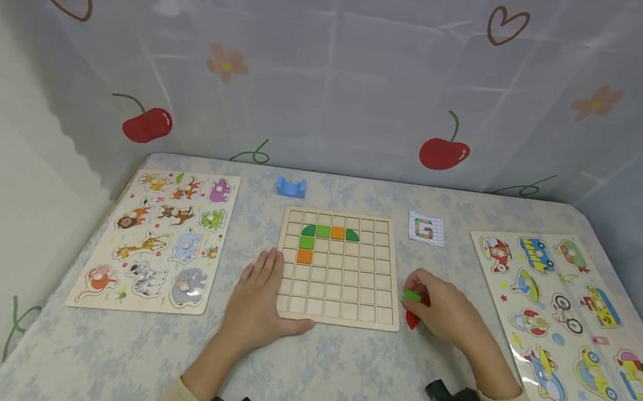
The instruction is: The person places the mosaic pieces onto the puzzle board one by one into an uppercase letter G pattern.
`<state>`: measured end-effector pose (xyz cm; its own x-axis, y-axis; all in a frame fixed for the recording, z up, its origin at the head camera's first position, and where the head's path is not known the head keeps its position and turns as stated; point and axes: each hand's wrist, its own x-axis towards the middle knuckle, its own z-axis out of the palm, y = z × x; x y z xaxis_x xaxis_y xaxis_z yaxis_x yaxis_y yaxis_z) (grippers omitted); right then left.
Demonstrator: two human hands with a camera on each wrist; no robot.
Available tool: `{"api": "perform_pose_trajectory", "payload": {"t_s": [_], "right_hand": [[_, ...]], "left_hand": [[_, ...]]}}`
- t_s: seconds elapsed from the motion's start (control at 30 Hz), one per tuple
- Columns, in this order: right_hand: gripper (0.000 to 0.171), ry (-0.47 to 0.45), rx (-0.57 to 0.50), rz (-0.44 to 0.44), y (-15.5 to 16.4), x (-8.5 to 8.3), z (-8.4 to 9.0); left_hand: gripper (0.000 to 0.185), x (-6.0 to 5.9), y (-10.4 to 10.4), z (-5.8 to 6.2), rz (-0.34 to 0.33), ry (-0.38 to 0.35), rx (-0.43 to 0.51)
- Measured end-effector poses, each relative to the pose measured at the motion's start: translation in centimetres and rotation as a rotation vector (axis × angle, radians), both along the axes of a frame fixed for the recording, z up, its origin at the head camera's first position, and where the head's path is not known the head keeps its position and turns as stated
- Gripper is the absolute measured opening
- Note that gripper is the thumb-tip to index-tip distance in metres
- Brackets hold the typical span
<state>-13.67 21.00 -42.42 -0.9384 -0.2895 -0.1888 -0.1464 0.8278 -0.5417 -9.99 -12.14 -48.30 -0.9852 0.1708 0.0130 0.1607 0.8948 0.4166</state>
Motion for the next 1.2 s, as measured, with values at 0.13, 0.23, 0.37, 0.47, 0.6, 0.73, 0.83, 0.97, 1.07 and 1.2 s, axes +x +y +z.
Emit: {"api": "perform_pose_trajectory", "payload": {"t_s": [0.13, 0.23, 0.37, 0.47, 0.6, 0.73, 0.83, 0.97, 1.07, 1.2], "right_hand": [[0.018, 0.001, -0.057, -0.016, 0.2, -0.3, 0.1], [0.019, 0.009, -0.132, -0.017, -0.2, -0.8, -0.1], [0.018, 0.018, -0.212, -0.003, -1.3, -1.4, -0.8], [0.019, 0.009, -0.247, 0.015, -2.4, -1.9, -1.1], [0.019, -0.012, -0.283, 0.049, -4.1, -2.4, -1.3], [0.018, -0.021, -0.302, 0.072, -5.8, -2.9, -1.3], [0.017, -0.024, -0.307, 0.085, -7.1, -3.3, -1.4], [0.016, -0.034, -0.321, 0.106, -8.8, -3.7, -1.5], [0.016, -0.036, -0.319, 0.121, -10.2, -3.9, -1.5], [0.015, -0.019, -0.301, 0.144, -12.0, -4.0, -1.5]], "left_hand": [[0.137, 0.0, 0.0, 0.0, 0.0, 0.008, -0.006], [0.137, 0.1, 0.0, 0.0, 0.0, 0.019, -0.007], [0.137, 0.2, 0.1, 0.0, 0.0, 0.023, -0.004], [0.137, 0.2, 0.1, 0.0, -0.002, 0.027, -0.001], [0.136, 0.1, 0.1, 0.0, -0.001, 0.03, -0.001], [0.136, 0.1, 0.0, 0.1, -0.001, 0.027, 0.002], [0.136, 0.1, 0.0, 0.1, -0.003, 0.027, 0.001], [0.136, 0.0, 0.0, 0.0, -0.005, 0.029, -0.003], [0.136, 0.0, -0.1, 0.0, -0.007, 0.019, -0.007], [0.136, 0.0, -0.2, 0.0, -0.01, 0.005, -0.014]]}}
